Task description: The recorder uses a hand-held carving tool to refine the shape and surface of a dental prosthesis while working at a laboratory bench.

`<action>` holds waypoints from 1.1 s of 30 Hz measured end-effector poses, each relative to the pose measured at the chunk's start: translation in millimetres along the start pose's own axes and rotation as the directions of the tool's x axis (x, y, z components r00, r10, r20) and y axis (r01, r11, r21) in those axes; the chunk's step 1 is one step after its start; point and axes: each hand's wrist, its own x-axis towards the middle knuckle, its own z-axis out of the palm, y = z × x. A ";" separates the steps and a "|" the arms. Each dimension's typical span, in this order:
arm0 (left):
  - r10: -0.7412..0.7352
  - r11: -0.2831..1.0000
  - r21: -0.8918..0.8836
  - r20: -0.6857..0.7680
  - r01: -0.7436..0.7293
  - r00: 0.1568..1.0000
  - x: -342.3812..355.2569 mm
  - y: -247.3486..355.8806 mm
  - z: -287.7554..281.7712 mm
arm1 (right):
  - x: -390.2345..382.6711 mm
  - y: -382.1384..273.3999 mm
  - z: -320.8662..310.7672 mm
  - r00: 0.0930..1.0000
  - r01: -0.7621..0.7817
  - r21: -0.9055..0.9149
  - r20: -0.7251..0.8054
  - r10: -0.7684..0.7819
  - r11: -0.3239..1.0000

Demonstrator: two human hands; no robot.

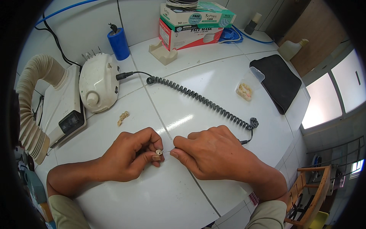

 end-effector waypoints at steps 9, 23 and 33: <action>0.011 1.000 0.024 0.011 -0.011 1.000 0.2 0.4 -0.1 | -0.3 0.8 -0.6 1.000 0.018 -0.005 0.013 -0.018 1.000; 0.010 1.000 0.003 0.005 -0.010 1.000 0.1 -0.6 -0.7 | 0.6 0.1 0.9 1.000 -0.004 -0.005 0.002 0.004 1.000; -0.012 1.000 0.020 0.008 0.011 1.000 0.0 1.0 -0.6 | 0.1 1.0 2.0 1.000 0.006 -0.004 0.001 -0.006 1.000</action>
